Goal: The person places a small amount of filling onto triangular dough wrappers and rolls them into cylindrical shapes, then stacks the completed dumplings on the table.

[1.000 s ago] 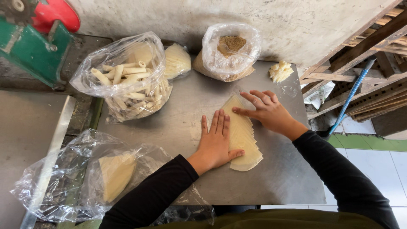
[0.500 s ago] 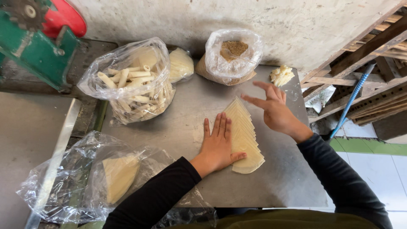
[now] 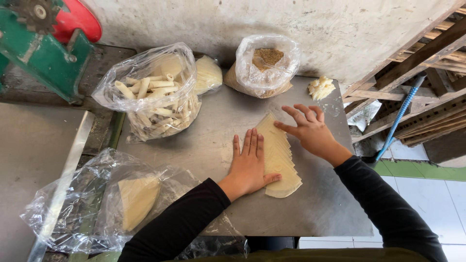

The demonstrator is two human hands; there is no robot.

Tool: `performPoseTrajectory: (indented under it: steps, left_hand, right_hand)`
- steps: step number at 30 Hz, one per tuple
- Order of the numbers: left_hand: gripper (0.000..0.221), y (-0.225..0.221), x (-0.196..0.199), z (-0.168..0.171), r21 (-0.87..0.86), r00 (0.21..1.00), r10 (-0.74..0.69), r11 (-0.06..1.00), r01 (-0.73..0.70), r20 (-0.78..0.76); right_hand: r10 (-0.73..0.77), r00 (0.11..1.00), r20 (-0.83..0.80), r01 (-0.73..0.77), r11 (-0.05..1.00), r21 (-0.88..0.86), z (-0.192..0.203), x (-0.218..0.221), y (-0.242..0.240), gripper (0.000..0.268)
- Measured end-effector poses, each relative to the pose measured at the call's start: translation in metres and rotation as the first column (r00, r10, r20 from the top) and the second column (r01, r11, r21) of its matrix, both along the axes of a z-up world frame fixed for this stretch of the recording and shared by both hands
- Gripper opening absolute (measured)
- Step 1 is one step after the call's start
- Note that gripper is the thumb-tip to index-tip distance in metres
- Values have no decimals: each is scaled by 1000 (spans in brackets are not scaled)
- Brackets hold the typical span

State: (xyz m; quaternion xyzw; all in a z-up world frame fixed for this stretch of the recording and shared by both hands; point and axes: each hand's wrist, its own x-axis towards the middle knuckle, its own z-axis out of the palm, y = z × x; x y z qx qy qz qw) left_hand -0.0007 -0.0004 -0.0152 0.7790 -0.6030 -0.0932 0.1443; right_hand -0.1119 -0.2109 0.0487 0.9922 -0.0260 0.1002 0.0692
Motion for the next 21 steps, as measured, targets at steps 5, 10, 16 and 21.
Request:
performPoseTrajectory:
  steps: [5, 10, 16, 21]
  left_hand:
    - [131, -2, 3, -2, 26, 1000, -30, 999, 29, 3]
    - [130, -1, 2, -2, 48, 1000, -18, 999, 18, -1]
    - [130, -2, 0, -3, 26, 1000, 2, 1000, -3, 13]
    - [129, -3, 0, -6, 1, 1000, -6, 1000, 6, 4]
  right_hand:
    - [35, 998, -52, -39, 997, -70, 4, -8, 3, 82]
    - [65, 997, -43, -66, 998, -23, -3, 4, 3, 74]
    - [-3, 1000, -12, 3, 1000, 17, -10, 30, -12, 67]
    - [-67, 997, 29, 68, 996, -53, -9, 38, -15, 63]
